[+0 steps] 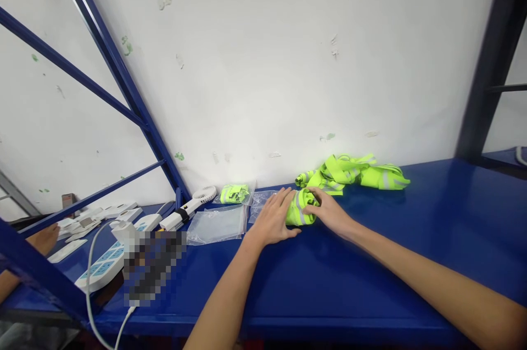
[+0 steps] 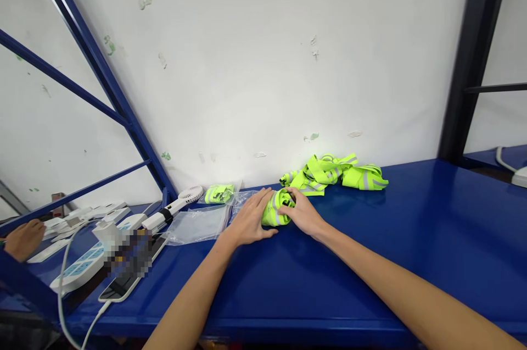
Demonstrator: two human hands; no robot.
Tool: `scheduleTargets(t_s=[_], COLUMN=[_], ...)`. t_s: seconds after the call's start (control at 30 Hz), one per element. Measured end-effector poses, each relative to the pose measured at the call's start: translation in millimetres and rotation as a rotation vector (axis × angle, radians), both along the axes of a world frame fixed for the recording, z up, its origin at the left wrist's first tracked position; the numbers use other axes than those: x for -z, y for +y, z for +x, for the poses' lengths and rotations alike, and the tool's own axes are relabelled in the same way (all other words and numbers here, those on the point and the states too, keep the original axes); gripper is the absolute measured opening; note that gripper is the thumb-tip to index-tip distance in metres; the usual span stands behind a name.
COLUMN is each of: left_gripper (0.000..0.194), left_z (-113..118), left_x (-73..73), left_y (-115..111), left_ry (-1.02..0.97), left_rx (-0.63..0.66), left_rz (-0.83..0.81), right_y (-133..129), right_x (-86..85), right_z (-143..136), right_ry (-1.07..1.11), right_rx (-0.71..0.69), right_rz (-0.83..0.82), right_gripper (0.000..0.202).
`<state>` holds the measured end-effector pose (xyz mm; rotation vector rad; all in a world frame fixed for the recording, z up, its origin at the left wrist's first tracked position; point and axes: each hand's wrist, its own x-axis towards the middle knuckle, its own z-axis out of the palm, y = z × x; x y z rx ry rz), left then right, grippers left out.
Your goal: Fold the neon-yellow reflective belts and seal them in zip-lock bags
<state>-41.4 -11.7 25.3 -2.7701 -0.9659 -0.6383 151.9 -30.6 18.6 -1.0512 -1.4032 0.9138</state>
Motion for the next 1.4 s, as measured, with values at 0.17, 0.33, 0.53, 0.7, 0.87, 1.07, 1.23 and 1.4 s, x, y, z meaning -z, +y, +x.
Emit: scheduleTargets(t_s=[0.17,0.33,0.53,0.7,0.87,1.07,1.23,1.4], left_gripper=[0.088,0.099,0.094,0.092,0.092,0.091,0.090,0.085], left_z=[-14.3,-12.4,-2.0,8.3,10.9,15.2,13.7,9.5], left_x=[-7.5,-0.2,5.3,4.3,6.3,8.1,9.3,12.0], left_y=[1.7,7.7,7.7,2.9,3.2,0.7,-0.1,-0.3], left_ry=[-0.005,-0.110,-0.209,-0.215,-0.281,-0.278,-0.310,-0.332], left_rx=[-0.068,-0.085,-0.059,-0.045,-0.044,-0.017,-0.022,-0.032], left_rz=[0.012,-0.045,-0.027,0.006,0.005,-0.002,-0.006,0.059], right_y=[-0.5,-2.6,-1.6,-2.6,-10.2,-14.5,-10.6,-7.7], right_x=[-7.8,-3.6,-1.5,-3.1,0.1,4.7,3.9,1.7], right_z=[5.8,-3.9,-14.3,-13.8,-21.3,-21.7,-19.7,-17.4], right_ry=[0.049,0.138,0.163,0.145,0.036,0.028,-0.164,-0.393], right_rx=[-0.077,-0.075,0.008,0.034,0.098,0.068,0.063,0.110], right_rz=[0.047,0.028,0.127,0.147,0.241,0.179,0.204,0.250], right_gripper=[0.055,0.062,0.053,0.050,0.040,0.041,0.027,0.025])
